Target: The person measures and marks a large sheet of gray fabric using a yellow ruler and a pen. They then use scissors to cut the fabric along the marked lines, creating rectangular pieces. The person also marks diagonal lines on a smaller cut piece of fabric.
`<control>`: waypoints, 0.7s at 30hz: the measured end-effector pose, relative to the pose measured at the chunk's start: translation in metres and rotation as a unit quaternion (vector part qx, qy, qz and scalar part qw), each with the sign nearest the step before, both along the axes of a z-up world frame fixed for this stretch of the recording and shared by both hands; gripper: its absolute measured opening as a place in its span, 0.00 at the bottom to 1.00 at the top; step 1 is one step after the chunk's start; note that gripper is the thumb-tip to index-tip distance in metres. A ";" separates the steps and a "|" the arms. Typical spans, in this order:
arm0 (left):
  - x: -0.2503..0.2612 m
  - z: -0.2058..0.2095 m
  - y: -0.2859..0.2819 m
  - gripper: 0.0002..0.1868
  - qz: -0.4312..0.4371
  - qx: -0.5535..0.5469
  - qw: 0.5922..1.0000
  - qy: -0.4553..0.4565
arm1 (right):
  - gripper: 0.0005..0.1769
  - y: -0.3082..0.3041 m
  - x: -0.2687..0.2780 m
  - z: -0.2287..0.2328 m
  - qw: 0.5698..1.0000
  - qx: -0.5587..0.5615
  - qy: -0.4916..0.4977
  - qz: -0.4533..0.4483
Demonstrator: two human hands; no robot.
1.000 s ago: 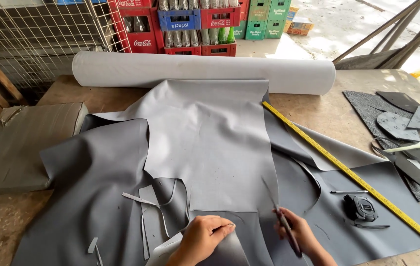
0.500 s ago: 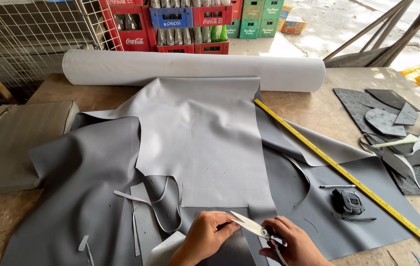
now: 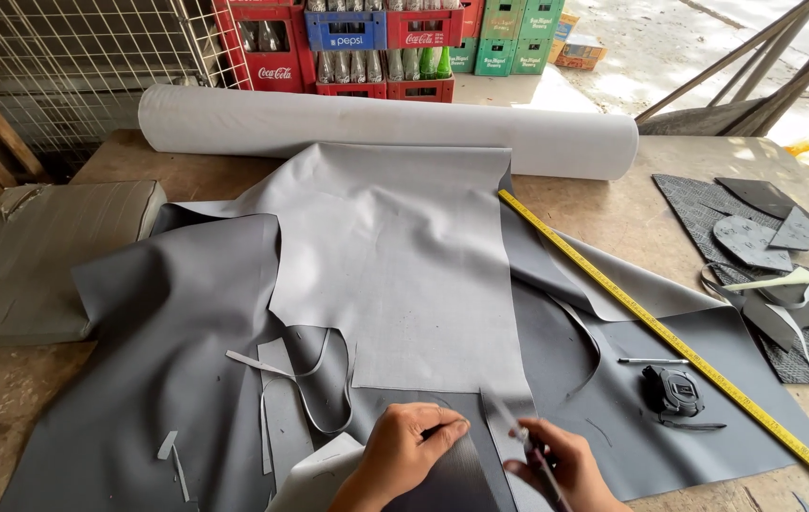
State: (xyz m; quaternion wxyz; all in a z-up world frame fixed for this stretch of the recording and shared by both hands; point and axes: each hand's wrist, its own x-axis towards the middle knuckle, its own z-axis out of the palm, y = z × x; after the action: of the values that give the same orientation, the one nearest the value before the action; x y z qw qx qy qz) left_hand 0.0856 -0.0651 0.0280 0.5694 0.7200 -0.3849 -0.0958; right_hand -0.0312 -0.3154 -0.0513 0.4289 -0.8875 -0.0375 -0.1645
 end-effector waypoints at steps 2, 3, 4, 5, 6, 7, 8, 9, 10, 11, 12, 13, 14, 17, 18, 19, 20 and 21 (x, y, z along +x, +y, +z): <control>-0.003 -0.009 -0.007 0.09 0.089 0.009 0.994 -0.069 | 0.24 0.015 0.002 0.032 0.954 0.286 0.088 0.012; -0.004 -0.013 -0.013 0.09 0.089 0.009 0.994 -0.068 | 0.24 0.021 0.012 0.045 0.954 0.286 0.089 0.012; -0.005 -0.018 -0.019 0.08 0.111 -0.023 0.988 -0.105 | 0.25 0.028 0.022 0.058 0.973 0.216 0.079 0.031; -0.007 -0.022 -0.025 0.08 0.133 -0.055 0.980 -0.141 | 0.28 0.034 0.031 0.071 0.986 0.144 0.069 0.050; -0.009 -0.013 -0.024 0.08 0.133 -0.055 0.979 -0.142 | 0.28 0.034 0.042 0.068 0.986 0.144 0.068 0.050; -0.012 -0.004 -0.023 0.08 0.159 -0.121 0.971 -0.128 | 0.27 0.035 0.053 0.065 0.976 0.191 0.072 0.075; -0.014 0.005 -0.022 0.10 0.184 -0.187 0.958 -0.114 | 0.26 0.035 0.064 0.062 0.963 0.238 0.076 0.100; -0.010 -0.010 -0.013 0.10 0.184 -0.188 0.958 -0.115 | 0.26 0.035 0.074 0.070 0.963 0.237 0.074 0.100; -0.008 -0.025 -0.004 0.17 0.256 -0.182 0.949 -0.024 | 0.24 0.035 0.083 0.078 0.974 0.201 0.041 0.098; -0.005 -0.040 0.006 0.26 0.324 -0.173 0.927 0.068 | 0.23 0.035 0.092 0.086 0.982 0.165 0.007 0.096; -0.008 -0.030 0.024 0.26 0.325 -0.174 0.927 0.068 | 0.23 0.036 0.094 0.102 0.982 0.164 0.007 0.097; -0.012 -0.019 0.041 0.30 0.369 -0.204 0.856 0.300 | 0.23 0.036 0.096 0.117 0.982 0.168 0.002 0.085; -0.012 -0.008 0.060 0.35 0.386 -0.222 0.736 0.510 | 0.22 0.037 0.101 0.133 0.983 0.171 -0.006 0.072; 0.004 -0.184 0.131 0.25 0.208 -0.272 0.493 0.800 | 0.19 0.044 0.100 0.166 0.935 0.337 0.031 0.109; -0.003 -0.149 0.109 0.25 0.206 -0.270 0.497 0.799 | 0.19 0.047 0.101 0.168 0.935 0.337 0.027 0.107; -0.010 -0.115 0.087 0.30 0.185 -0.296 0.489 0.800 | 0.22 0.051 0.102 0.170 0.948 0.305 0.007 0.088; -0.021 -0.082 0.064 0.35 0.163 -0.322 0.479 0.800 | 0.25 0.053 0.101 0.172 0.960 0.271 -0.011 0.068; -0.030 -0.047 0.047 0.35 0.161 -0.320 0.480 0.801 | 0.25 0.055 0.091 0.174 0.960 0.271 -0.013 0.066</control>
State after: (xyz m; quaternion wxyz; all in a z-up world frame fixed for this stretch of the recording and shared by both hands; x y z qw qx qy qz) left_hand 0.0557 -0.0182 -0.0186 0.8276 0.1488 0.3566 -0.4073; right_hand 0.0603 -0.2600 0.1225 0.6624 -0.7315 -0.0556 -0.1515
